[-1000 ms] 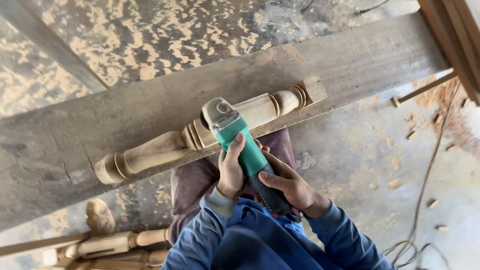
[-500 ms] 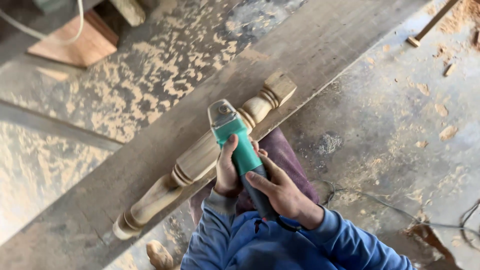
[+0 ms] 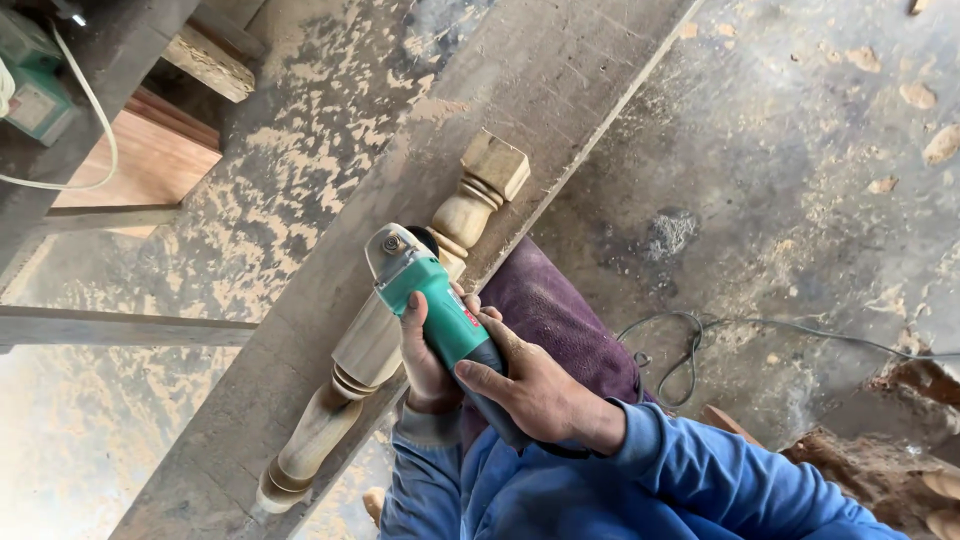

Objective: Sanding decorative wooden furniture legs using an angle grinder with a sanding disc.

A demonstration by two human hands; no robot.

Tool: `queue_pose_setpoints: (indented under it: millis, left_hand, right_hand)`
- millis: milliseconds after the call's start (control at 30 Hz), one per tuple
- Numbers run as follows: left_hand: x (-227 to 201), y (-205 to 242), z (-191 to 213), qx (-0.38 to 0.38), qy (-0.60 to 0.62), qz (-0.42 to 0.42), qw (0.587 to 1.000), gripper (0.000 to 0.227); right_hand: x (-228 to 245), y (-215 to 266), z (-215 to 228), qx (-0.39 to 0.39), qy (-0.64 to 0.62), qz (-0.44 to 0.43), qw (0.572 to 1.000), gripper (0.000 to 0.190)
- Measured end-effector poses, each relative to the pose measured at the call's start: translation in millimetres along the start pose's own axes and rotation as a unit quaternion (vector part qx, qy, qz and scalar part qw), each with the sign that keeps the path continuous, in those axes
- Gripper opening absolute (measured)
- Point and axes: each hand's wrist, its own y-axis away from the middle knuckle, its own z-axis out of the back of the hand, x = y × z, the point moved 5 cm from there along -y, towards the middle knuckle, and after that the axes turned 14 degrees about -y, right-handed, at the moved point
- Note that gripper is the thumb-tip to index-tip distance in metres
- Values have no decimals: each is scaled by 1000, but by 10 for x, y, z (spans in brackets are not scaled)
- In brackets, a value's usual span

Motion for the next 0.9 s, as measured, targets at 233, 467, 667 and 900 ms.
queue_pose_setpoints:
  millis: [233, 467, 667, 900]
  left_hand:
    - [202, 158, -153, 10, 8, 12, 1000, 57]
    - [354, 390, -126, 8, 26, -19, 999, 56]
    - [272, 343, -198, -32, 23, -39, 998, 55]
    - [292, 183, -275, 10, 23, 24, 999, 57]
  right_hand:
    - [-4, 289, 90, -7, 2, -26, 1000, 81]
    - [-104, 439, 123, 28, 14, -56, 998, 82]
    - [-154, 378, 167, 54, 33, -41, 997, 82]
    - [-79, 344, 211, -3, 17, -10, 1000, 80]
